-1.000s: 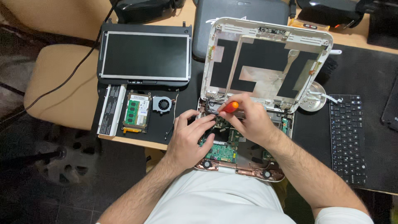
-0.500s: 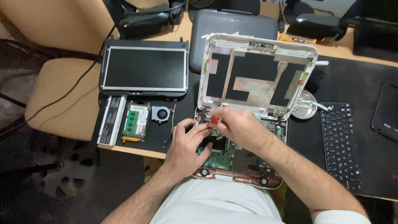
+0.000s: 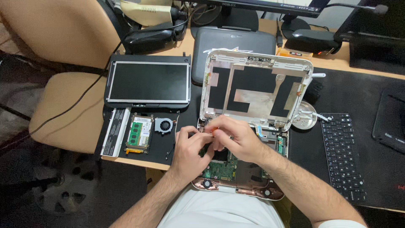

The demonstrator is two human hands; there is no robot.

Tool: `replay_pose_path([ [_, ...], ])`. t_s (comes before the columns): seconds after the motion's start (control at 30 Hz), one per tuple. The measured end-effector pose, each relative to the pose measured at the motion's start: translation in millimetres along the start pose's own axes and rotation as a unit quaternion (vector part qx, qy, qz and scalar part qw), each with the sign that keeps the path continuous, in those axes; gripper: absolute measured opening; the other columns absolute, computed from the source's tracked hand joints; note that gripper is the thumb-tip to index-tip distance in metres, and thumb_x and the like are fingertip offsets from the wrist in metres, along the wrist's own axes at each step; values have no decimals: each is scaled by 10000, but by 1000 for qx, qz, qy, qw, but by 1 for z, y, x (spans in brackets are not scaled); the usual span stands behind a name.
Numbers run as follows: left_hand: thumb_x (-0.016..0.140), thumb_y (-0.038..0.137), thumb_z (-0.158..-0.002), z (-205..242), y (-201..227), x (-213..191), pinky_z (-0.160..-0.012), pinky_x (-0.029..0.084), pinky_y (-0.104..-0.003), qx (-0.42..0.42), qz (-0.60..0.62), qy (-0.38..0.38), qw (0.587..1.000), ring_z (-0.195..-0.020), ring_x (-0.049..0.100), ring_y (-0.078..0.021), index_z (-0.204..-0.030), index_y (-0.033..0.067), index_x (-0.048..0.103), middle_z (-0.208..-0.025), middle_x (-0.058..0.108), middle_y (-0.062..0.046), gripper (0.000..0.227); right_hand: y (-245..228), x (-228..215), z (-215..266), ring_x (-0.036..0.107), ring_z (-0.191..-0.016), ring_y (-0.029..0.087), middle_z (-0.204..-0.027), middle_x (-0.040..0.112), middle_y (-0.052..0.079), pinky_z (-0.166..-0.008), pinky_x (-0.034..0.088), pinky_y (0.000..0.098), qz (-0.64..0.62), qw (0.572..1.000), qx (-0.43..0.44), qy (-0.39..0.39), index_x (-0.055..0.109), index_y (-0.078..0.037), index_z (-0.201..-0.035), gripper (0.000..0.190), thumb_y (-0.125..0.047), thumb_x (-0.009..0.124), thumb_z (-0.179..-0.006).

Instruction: The person removes the laptop screen and places it on the desk. They then use a screwdriver to remove screws from the cooling fan and motherboard, detaching the fan and placing it aside. The person continues to unscrew and remove components from the motherboard.

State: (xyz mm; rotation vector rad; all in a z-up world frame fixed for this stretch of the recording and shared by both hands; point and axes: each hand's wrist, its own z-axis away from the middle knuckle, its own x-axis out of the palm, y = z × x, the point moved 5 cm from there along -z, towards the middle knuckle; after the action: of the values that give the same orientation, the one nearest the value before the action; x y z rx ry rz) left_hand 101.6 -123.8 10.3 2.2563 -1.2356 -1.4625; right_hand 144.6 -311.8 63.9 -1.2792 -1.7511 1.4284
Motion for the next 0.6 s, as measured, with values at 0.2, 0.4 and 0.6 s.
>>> replay_pose_path([
  [0.2,898,284,-1027,-1,5,-3,-1078,524,-438,10,-14,5,1000,-1243,673,-233,-1128,251,903,-1180,874,111,107,26,-6,7,796,-581,135,-1028,891,144,-559,678,279,-105,989,83,69,694,-50,-1190,243,-27,894,-1055],
  [0.4,895,229,-1018,-5,11,-7,-1077,528,-449,8,5,-7,1000,-1248,654,-259,-1164,237,906,-1199,849,84,147,13,-8,4,867,-665,199,-1122,846,151,-585,749,349,-99,990,88,53,879,-15,-1307,249,-98,664,-1215],
  [0.6,877,249,-1051,-5,10,-8,-1077,521,-428,14,-9,-12,1000,-1254,648,-255,-1179,232,913,-1186,837,83,134,35,-7,10,826,-672,162,-1027,892,168,-624,734,320,-133,981,113,80,791,4,-1186,286,-20,988,-980],
])
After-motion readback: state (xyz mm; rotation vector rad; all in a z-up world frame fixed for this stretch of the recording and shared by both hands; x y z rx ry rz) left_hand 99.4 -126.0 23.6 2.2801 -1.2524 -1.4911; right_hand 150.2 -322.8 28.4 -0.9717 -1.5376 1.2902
